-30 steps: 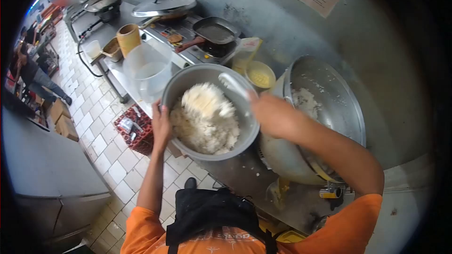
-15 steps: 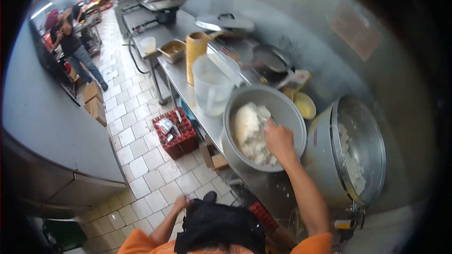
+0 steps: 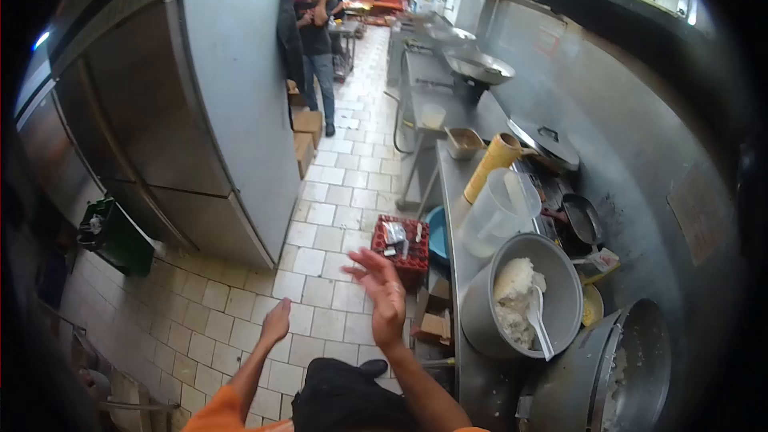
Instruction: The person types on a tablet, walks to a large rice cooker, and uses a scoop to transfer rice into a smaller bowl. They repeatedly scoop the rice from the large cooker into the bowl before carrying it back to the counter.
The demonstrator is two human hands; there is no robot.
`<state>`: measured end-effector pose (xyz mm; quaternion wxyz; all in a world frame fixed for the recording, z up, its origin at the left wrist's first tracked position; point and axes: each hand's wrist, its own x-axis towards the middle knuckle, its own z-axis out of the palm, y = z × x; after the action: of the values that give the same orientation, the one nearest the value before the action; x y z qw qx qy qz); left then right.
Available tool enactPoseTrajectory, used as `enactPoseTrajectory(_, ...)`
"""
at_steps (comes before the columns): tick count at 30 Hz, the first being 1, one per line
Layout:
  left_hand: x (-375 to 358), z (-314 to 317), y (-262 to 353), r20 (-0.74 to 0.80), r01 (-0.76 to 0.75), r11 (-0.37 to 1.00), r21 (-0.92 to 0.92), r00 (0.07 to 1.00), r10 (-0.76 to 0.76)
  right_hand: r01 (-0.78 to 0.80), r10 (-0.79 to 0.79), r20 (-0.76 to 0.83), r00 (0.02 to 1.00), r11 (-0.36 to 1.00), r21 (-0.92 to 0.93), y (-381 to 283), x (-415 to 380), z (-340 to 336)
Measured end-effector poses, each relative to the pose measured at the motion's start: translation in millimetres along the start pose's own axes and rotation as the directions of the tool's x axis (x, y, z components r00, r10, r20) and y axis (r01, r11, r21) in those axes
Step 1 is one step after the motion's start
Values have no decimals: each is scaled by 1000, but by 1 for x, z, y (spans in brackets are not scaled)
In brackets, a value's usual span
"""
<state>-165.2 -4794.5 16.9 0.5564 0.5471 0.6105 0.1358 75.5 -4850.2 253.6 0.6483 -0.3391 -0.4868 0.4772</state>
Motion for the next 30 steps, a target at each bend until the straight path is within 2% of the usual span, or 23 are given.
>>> enactPoseTrajectory(2,-104,-10,79,139,161,601,-783,987,-83,467,-507,32,861,765,-444,68,-11,24)
enactPoseTrajectory(3,-119,-17,88,129,164,588,-792,986,-101,457,-356,287,889,695,-555,147,-53,44)
enactPoseTrajectory(4,-124,-30,101,-337,-256,725,-640,941,34,570,-90,648,756,578,-584,170,-76,48)
enactPoseTrajectory(5,-135,-36,106,-691,-560,773,-298,685,230,659,186,766,615,413,-629,182,-96,41)
enactPoseTrajectory(6,-153,-35,111,-698,-565,771,-294,677,231,669,764,527,372,173,-723,258,-120,32)
enactPoseTrajectory(8,-180,-33,119,-663,-598,612,518,171,729,-305,860,335,386,461,-833,260,-107,40)
enactPoseTrajectory(10,-162,0,76,-171,-690,478,544,466,868,-681,722,486,493,668,-301,221,-74,46)
enactPoseTrajectory(11,-145,14,40,-285,-593,540,597,473,834,-700,558,592,581,714,14,175,-60,51)
enactPoseTrajectory(12,-121,22,-4,-394,-485,599,637,463,794,-687,633,486,602,721,-88,130,-46,58)
enactPoseTrajectory(13,-91,15,-46,-419,-300,814,497,739,528,-668,681,370,632,721,-185,91,-33,60)
enactPoseTrajectory(14,-87,9,-39,-556,-235,967,-100,819,141,-508,467,452,760,861,-35,67,-21,54)
enactPoseTrajectory(15,-88,13,-29,-413,-102,730,-676,873,-260,-498,461,450,765,866,-41,75,-14,55)
enactPoseTrajectory(16,-81,10,-7,-407,-105,725,-681,877,-255,-27,106,386,917,979,-204,93,-14,54)
enactPoseTrajectory(18,-63,-23,69,-446,-352,657,-667,894,26,740,-590,454,667,458,-492,137,-26,46)
enactPoseTrajectory(20,-54,-38,116,-483,-559,515,-650,827,288,720,91,734,673,146,-679,166,-49,18)
enactPoseTrajectory(21,-58,-40,131,-489,-576,503,-645,816,308,306,753,468,462,359,-882,281,-68,-37)
enactPoseTrajectory(24,-88,-31,161,-656,-839,482,253,217,723,-14,644,406,649,543,-839,241,-39,-52)
enactPoseTrajectory(25,-79,-21,150,-275,-815,376,442,275,921,-126,584,378,718,644,-755,209,-20,-39)
enactPoseTrajectory(26,-67,-11,140,163,-772,256,582,419,893,393,195,685,702,695,-601,173,10,-41)
enactPoseTrajectory(27,-45,7,101,-170,-783,596,176,573,802,182,302,577,759,752,-633,137,29,-42)
enactPoseTrajectory(28,-19,6,57,-93,-467,824,321,850,518,-41,417,465,781,777,-629,95,42,-38)
enactPoseTrajectory(29,9,-1,14,49,25,936,350,998,-45,106,190,417,889,800,-591,30,53,-22)
enactPoseTrajectory(30,52,4,-58,-69,-55,874,483,993,100,83,62,210,976,782,-618,0,60,-14)
